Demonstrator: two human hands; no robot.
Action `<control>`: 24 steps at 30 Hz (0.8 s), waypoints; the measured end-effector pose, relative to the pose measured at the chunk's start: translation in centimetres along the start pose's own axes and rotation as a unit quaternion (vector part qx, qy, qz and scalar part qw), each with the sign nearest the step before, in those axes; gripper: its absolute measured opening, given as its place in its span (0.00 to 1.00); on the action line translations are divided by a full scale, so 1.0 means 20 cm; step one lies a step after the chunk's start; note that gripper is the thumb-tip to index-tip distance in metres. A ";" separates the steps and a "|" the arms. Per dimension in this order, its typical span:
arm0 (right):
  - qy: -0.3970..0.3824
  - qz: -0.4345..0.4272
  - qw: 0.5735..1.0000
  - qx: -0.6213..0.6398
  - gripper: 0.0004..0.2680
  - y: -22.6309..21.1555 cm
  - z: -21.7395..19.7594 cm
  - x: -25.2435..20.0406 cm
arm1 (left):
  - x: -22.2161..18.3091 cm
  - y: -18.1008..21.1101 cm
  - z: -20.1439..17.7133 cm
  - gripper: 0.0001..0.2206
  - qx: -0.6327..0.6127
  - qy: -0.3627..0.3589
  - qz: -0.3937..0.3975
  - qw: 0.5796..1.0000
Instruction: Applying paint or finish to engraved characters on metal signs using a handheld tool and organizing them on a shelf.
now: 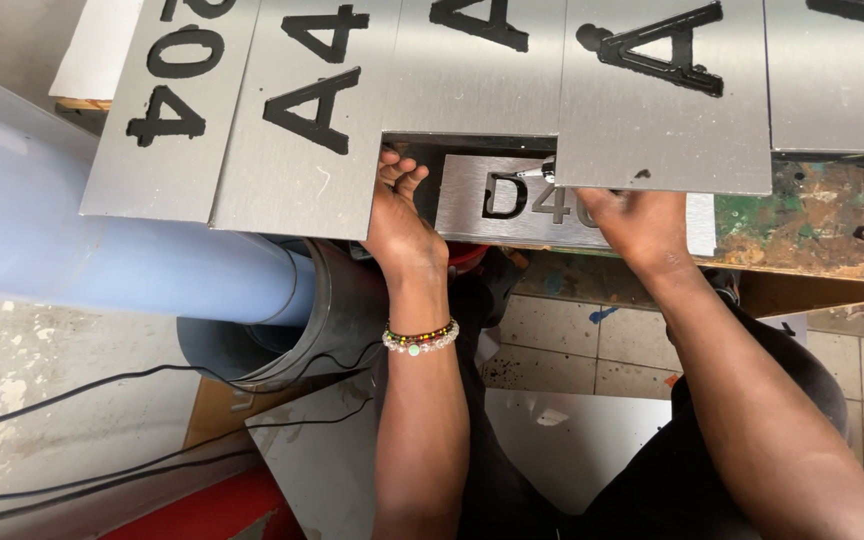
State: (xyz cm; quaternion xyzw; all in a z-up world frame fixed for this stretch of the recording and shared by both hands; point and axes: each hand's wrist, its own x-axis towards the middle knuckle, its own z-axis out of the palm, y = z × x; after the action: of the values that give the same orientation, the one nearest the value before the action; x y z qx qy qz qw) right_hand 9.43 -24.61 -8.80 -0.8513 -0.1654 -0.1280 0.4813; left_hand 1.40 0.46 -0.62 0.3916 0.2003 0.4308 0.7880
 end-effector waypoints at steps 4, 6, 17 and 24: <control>0.001 -0.008 1.000 0.004 0.10 0.01 0.03 -0.02 | 0.01 -0.01 -0.01 0.07 -0.007 0.000 0.005 1.000; 0.002 -0.010 1.000 0.001 0.09 0.02 0.02 -0.03 | 0.01 -0.01 -0.01 0.07 -0.006 -0.001 0.002 1.000; -0.008 -0.017 1.000 -0.010 0.04 0.21 0.00 -0.17 | -0.01 -0.02 0.01 0.07 0.009 -0.003 -0.004 1.000; -0.008 -0.021 1.000 -0.007 0.05 0.18 -0.02 -0.20 | -0.01 -0.03 0.02 0.06 0.007 -0.002 -0.007 1.000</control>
State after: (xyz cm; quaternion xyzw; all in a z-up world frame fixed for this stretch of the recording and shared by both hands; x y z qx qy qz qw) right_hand 7.15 -27.35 -12.84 -0.8518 -0.1864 -0.1328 0.4713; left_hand 1.82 -0.15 -0.92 0.3967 0.2039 0.4232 0.7886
